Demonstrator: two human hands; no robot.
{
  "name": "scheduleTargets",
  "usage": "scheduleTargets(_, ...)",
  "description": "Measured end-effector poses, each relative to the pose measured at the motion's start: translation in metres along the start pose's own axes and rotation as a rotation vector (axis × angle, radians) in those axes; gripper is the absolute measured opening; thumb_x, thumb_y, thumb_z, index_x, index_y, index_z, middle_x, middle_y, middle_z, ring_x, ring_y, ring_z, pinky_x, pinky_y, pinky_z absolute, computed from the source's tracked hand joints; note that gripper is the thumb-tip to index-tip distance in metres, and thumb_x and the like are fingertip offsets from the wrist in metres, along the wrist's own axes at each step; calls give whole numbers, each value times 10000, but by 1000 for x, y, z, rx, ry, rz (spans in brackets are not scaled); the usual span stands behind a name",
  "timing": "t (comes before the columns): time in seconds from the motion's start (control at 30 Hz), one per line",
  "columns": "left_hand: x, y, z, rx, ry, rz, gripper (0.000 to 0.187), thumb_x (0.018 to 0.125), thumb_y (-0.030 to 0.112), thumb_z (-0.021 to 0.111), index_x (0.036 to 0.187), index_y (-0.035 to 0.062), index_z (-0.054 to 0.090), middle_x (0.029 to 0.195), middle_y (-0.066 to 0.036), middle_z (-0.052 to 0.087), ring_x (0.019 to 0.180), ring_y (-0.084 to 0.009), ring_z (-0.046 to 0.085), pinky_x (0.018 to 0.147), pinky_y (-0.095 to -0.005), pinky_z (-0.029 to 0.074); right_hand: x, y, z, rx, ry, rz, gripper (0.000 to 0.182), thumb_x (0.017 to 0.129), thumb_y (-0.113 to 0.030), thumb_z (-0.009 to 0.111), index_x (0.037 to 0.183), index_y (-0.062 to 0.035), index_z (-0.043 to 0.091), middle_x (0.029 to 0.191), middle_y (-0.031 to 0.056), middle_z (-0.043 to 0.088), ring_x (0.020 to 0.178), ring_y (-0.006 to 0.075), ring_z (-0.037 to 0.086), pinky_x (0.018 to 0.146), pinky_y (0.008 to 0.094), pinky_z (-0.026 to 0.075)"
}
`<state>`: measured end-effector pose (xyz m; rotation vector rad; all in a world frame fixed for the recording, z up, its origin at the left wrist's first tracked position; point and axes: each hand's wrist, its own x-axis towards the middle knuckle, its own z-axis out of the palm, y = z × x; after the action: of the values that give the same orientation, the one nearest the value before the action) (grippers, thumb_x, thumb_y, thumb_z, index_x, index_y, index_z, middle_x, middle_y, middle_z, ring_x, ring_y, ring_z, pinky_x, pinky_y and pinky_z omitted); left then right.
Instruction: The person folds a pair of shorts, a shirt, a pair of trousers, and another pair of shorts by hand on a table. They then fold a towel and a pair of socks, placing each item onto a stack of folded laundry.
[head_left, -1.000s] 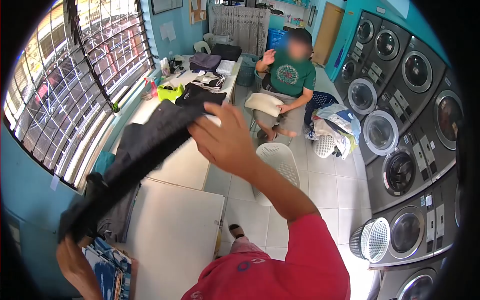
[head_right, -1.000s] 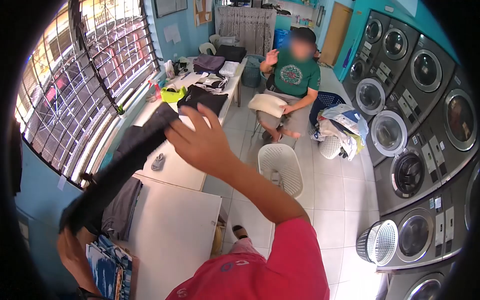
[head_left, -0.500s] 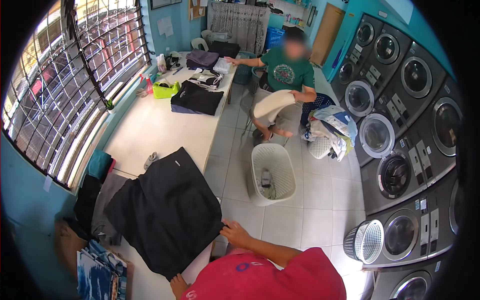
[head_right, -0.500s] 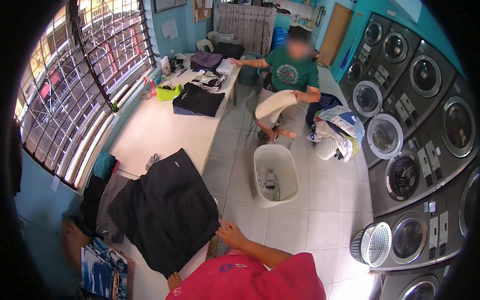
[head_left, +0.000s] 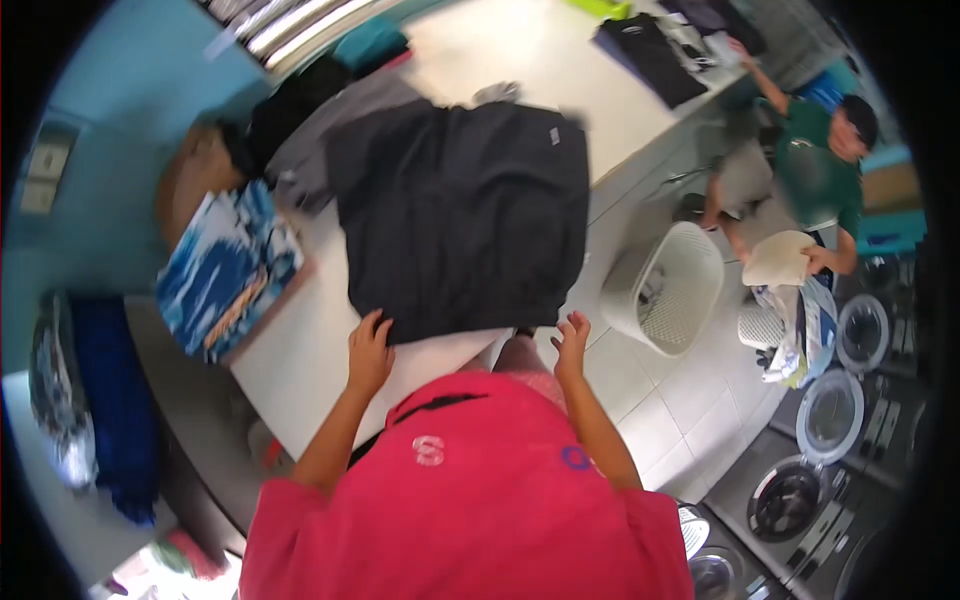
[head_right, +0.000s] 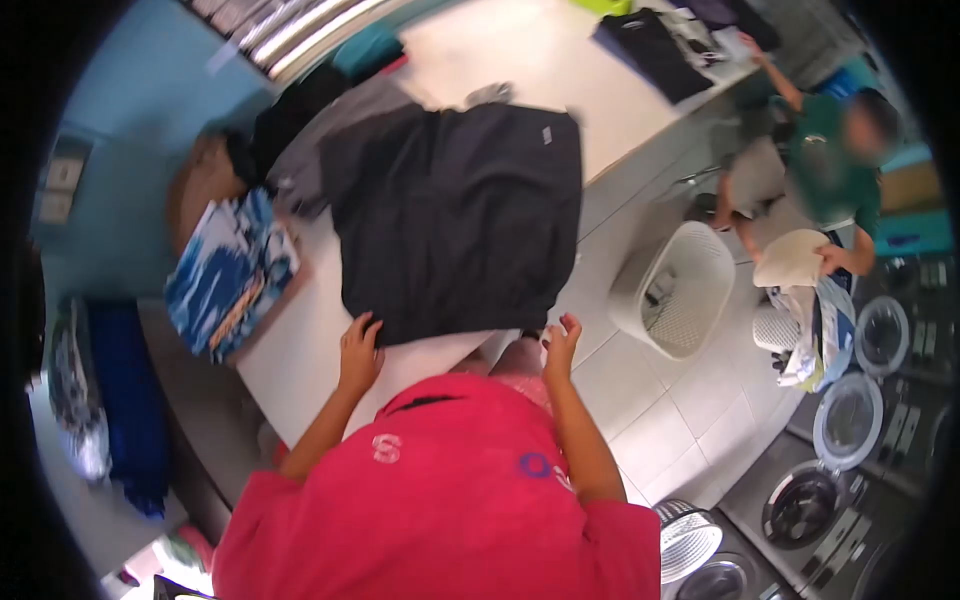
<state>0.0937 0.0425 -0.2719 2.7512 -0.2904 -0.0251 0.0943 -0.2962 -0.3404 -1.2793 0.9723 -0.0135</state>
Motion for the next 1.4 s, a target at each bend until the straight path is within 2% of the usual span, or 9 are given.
scheduleTargets(0.13, 4, -13, 6, -113, -51, -31, 445, 647, -26, 591, 1080, 13, 496, 1241, -176, 406, 1144, -336, 399, 949, -394, 352, 12, 4, 3, 506, -496, 264, 545, 708, -108, 469, 1236, -130, 339, 1143, 76, 460, 1030, 247, 464, 825, 421, 419)
scheduleTargets(0.27, 3, -3, -2, -204, -61, -93, 512, 654, 11, 619, 1137, 40, 449, 1312, -152, 322, 1195, -332, 342, 961, -378, 346, -5, -16, 9, 311, -453, 150, 636, 691, -59, 470, 1296, -92, 274, 1154, 119, 451, 984, 271, 499, 782, 407, 447)
scheduleTargets(0.47, -3, -10, 18, -147, 218, -205, 614, 653, 53, 628, 1215, 33, 382, 1338, -176, 275, 1220, -362, 286, 977, -386, 308, -8, -22, 16, -635, -363, -833, 760, 727, -6, 523, 1385, -112, 160, 1178, 153, 441, 1025, 307, 487, 822, 337, 420)
scheduleTargets(0.6, -12, -23, 37, -338, 215, -445, 522, 718, 50, 550, 1212, 2, 387, 1195, -172, 406, 1127, -323, 400, 925, -361, 341, -6, -18, 17, -605, -260, -693, 678, 728, 92, 379, 1353, -160, 301, 1160, 143, 505, 815, 165, 576, 582, 239, 485)
scheduleTargets(0.7, -5, -10, 37, -511, 314, -484, 464, 731, 27, 521, 1180, -7, 412, 1112, -164, 459, 1068, -297, 449, 916, -336, 350, -19, -37, 25, -442, -322, -356, 593, 778, 70, 368, 1288, -228, 417, 823, 109, 611, 569, 136, 568, 526, 245, 468)
scheduleTargets(0.97, 20, -27, 44, -603, 450, -596, 293, 678, -48, 489, 962, 21, 502, 1067, -139, 477, 1018, -254, 475, 875, -310, 377, -12, -83, 22, -334, -525, -217, 335, 757, 21, 402, 1037, -83, 552, 794, 98, 597, 627, 179, 597, 556, 266, 490)
scheduleTargets(1.1, 73, -15, -21, -434, 586, -125, 239, 630, -82, 491, 840, 30, 494, 969, -135, 497, 966, -247, 483, 851, -325, 387, -9, -143, 31, -1189, -373, -950, 247, 684, -136, 594, 928, -109, 572, 1006, 125, 537, 976, 302, 489, 762, 374, 445)
scheduleTargets(1.17, 111, -10, -74, -335, 548, 115, 249, 616, -90, 501, 831, 34, 493, 917, -130, 506, 913, -253, 499, 841, -327, 391, 1, -194, 41, -1050, -206, -1405, 242, 650, -125, 617, 886, -98, 565, 1060, 142, 494, 1007, 316, 466, 835, 381, 401)
scheduleTargets(1.4, 222, 40, -270, 62, 609, 704, 395, 675, -150, 405, 1005, 66, 389, 1003, -181, 492, 838, -329, 524, 714, -332, 446, -14, -391, 71, -561, -418, -1399, 172, 707, 12, 468, 866, -53, 465, 846, 106, 549, 831, 300, 555, 706, 349, 437)
